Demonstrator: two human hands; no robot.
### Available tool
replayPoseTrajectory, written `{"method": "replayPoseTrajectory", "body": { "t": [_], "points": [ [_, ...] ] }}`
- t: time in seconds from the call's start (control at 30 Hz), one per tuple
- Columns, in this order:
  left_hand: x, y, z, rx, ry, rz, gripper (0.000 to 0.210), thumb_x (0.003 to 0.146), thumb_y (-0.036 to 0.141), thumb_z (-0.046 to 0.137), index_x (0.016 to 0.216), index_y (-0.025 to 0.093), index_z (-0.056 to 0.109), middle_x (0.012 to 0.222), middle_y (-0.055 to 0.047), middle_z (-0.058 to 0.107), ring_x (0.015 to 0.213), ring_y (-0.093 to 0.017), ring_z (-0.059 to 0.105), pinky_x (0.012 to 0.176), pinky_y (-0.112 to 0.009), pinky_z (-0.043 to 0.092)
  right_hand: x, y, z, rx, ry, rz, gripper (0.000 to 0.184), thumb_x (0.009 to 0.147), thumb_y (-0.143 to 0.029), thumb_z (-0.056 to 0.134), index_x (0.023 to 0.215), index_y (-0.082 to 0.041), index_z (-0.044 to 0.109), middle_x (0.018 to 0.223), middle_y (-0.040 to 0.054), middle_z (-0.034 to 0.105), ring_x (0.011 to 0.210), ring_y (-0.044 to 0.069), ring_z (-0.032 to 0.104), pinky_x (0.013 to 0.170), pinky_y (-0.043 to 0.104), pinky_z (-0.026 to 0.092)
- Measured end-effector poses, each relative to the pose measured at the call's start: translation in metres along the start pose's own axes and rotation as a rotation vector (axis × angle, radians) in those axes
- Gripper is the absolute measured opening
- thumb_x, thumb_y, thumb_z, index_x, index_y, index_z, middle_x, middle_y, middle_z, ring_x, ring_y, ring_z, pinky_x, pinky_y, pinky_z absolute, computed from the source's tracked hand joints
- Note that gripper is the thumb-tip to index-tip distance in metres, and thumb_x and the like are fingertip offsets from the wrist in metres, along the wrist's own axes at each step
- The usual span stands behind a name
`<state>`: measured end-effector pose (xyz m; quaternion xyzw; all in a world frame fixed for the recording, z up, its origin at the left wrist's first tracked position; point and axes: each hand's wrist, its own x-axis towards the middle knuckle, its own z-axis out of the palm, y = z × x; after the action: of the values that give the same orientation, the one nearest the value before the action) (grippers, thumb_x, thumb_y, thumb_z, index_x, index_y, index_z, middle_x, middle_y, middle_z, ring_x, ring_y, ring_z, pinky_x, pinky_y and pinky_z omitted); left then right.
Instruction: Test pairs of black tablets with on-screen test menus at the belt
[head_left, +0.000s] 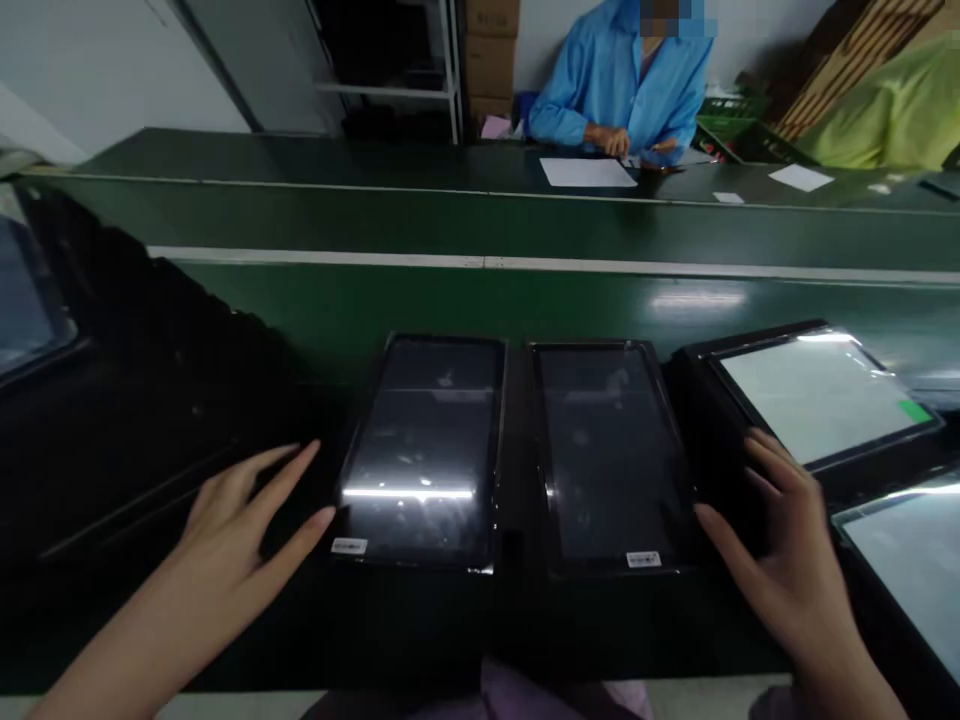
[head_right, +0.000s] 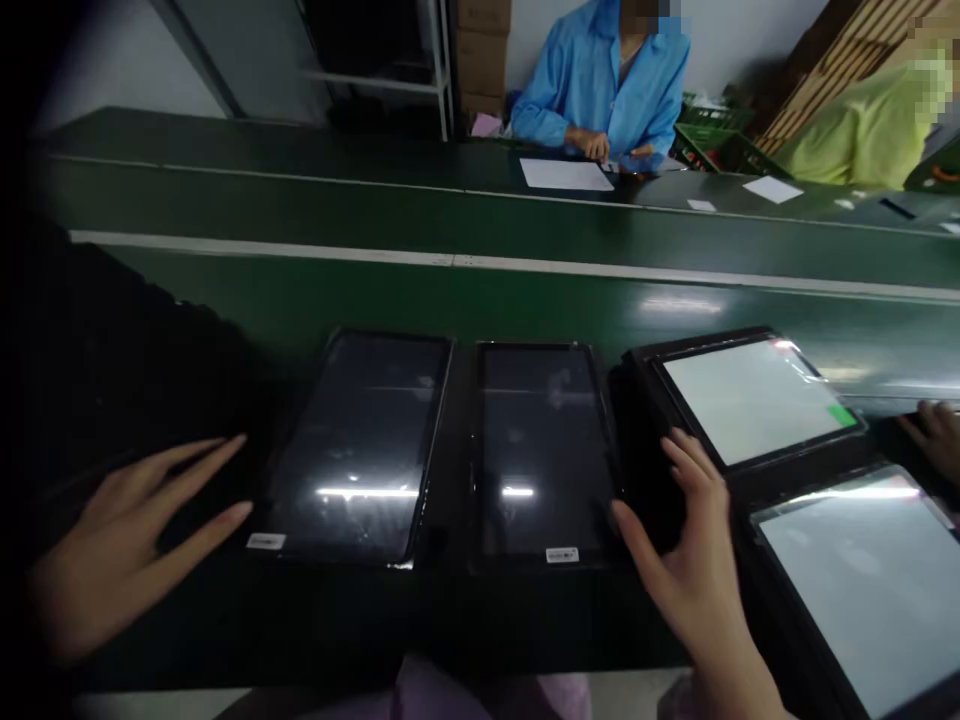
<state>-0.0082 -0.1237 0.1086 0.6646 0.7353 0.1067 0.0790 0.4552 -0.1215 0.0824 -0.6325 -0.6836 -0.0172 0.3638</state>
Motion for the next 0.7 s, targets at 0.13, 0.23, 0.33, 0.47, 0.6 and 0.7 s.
{"method": "replayPoseTrajectory", "body": {
  "t": [0.13,0.23,0.33,0.47,0.6,0.7],
  "points": [
    [0.045,0.063,-0.004,-0.081,-0.125,0.159,0.078,0.098,0.070,0.030,0.154,0.022,0.054,0.168,-0.009,0.044,0.155,-0.032,0.042,0.126,-0.058,0.038,0.030,0.010,0.026,0.154,-0.215,-0.001,0.070,0.104,-0.050,0.060,0.165,-0.026,0.036,0.153,0.0156,0.059,0.142,0.036,0.058,0.114,0.057,0.055],
    [0.091,0.117,0.005,0.022,-0.296,0.278,0.077,0.099,0.061,0.037,0.159,0.014,0.046,0.174,-0.014,0.032,0.161,-0.037,0.030,0.126,-0.058,0.038,0.055,0.018,0.044,0.240,-0.253,0.044,0.070,0.103,-0.049,0.059,0.164,-0.023,0.036,0.153,0.0166,0.061,0.134,0.036,0.065,0.108,0.056,0.059],
    [0.130,0.159,0.020,0.228,-0.279,0.348,0.076,0.102,0.048,0.042,0.162,0.001,0.035,0.173,-0.022,0.029,0.162,-0.036,0.026,0.131,-0.051,0.031,0.072,0.023,0.055,0.273,-0.222,0.062,0.071,0.100,-0.045,0.061,0.162,-0.021,0.037,0.150,0.0175,0.063,0.130,0.036,0.068,0.104,0.058,0.062],
    [0.155,0.190,0.035,0.310,-0.180,0.380,0.062,0.102,0.033,0.040,0.152,-0.004,0.049,0.159,-0.025,0.051,0.152,-0.034,0.046,0.125,-0.043,0.042,0.077,0.027,0.062,0.300,-0.196,0.050,0.070,0.100,-0.043,0.060,0.162,-0.022,0.036,0.150,0.0157,0.063,0.129,0.034,0.069,0.103,0.057,0.062],
    [0.158,0.192,0.039,0.320,-0.158,0.381,0.056,0.101,0.030,0.040,0.146,0.000,0.058,0.153,-0.022,0.059,0.146,-0.035,0.054,0.117,-0.046,0.051,0.073,0.029,0.063,0.271,-0.138,0.046,0.072,0.101,-0.043,0.061,0.164,-0.021,0.034,0.145,0.0157,0.067,0.136,0.036,0.063,0.105,0.058,0.061],
    [0.156,0.188,0.038,0.328,-0.139,0.404,0.058,0.102,0.032,0.039,0.150,0.002,0.055,0.156,-0.019,0.057,0.147,-0.034,0.053,0.117,-0.045,0.051,0.071,0.028,0.062,0.208,-0.138,0.067,0.074,0.102,-0.043,0.062,0.167,-0.023,0.032,0.144,0.0145,0.067,0.144,0.037,0.056,0.108,0.060,0.059]
  ]
}}
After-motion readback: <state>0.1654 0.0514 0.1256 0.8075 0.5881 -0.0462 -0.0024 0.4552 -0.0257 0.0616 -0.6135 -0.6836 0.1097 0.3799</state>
